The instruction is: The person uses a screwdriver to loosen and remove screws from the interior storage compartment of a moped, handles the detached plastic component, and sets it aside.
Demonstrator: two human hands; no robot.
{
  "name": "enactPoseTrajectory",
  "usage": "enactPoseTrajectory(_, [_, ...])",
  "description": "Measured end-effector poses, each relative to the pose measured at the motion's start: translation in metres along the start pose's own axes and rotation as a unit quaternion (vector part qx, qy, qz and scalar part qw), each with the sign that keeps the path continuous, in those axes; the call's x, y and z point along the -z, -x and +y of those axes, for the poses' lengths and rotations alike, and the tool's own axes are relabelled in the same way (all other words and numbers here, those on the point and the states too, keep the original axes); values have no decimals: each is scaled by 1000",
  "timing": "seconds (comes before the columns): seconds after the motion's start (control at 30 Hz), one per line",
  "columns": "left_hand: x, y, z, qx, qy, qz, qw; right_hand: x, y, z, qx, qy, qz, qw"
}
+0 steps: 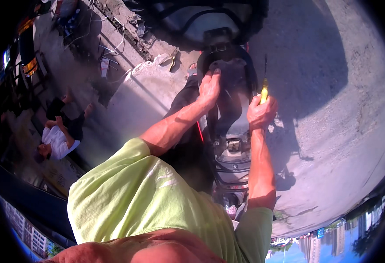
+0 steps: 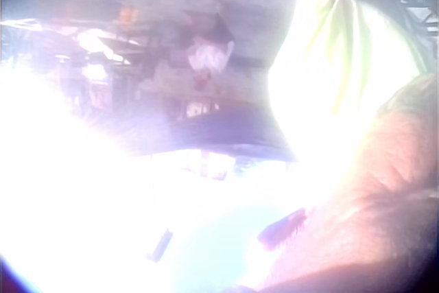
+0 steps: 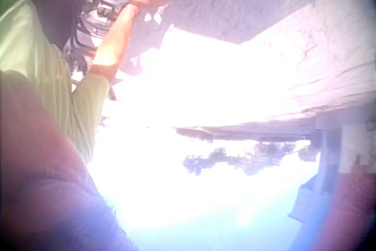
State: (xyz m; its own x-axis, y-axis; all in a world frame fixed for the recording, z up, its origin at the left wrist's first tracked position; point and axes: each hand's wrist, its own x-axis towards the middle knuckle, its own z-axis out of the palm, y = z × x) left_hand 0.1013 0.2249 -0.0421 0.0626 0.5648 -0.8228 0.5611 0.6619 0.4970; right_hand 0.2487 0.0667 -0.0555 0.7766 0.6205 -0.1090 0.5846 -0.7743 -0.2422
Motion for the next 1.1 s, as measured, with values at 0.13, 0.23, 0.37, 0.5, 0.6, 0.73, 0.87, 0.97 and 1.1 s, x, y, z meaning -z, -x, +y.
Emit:
enactPoseTrajectory(0.13, [-2, -10, 1, 29, 14, -2, 999, 4, 0, -3, 17, 13, 14, 1000])
enactPoseTrajectory(0.23, [-10, -10, 9, 55, 22, 53, 997, 3, -1, -2, 13, 17, 13, 1000])
enactPoseTrajectory(0.37, [-15, -14, 11, 71, 12, 72, 995, 6, -1, -7, 2, 23, 15, 1000])
enactPoseTrajectory(0.5, [-15, -13, 11, 63, -2, 74, 995, 7, -2, -4, 4, 30, 17, 999])
enactPoseTrajectory(0.6, [-13, -11, 4, 42, -13, 79, 996, 4, -1, -4, -7, 34, 16, 999])
enactPoseTrajectory(0.73, [-4, 0, -12, -57, 22, 31, 998, 5, -2, -4, -12, 25, 11, 1000])
enactPoseTrajectory(0.87, [8, 23, -1, -98, 37, 7, 995, 2, 0, 0, -9, 10, 13, 1000])
enactPoseTrajectory(0.97, [3, 4, -10, -79, -16, 34, 996, 1, 1, 0, 3, 7, 15, 1000])
enactPoseTrajectory(1.1, [-4, -22, -9, 26, 1, 55, 998, 2, -1, -3, 6, -1, 18, 1000])
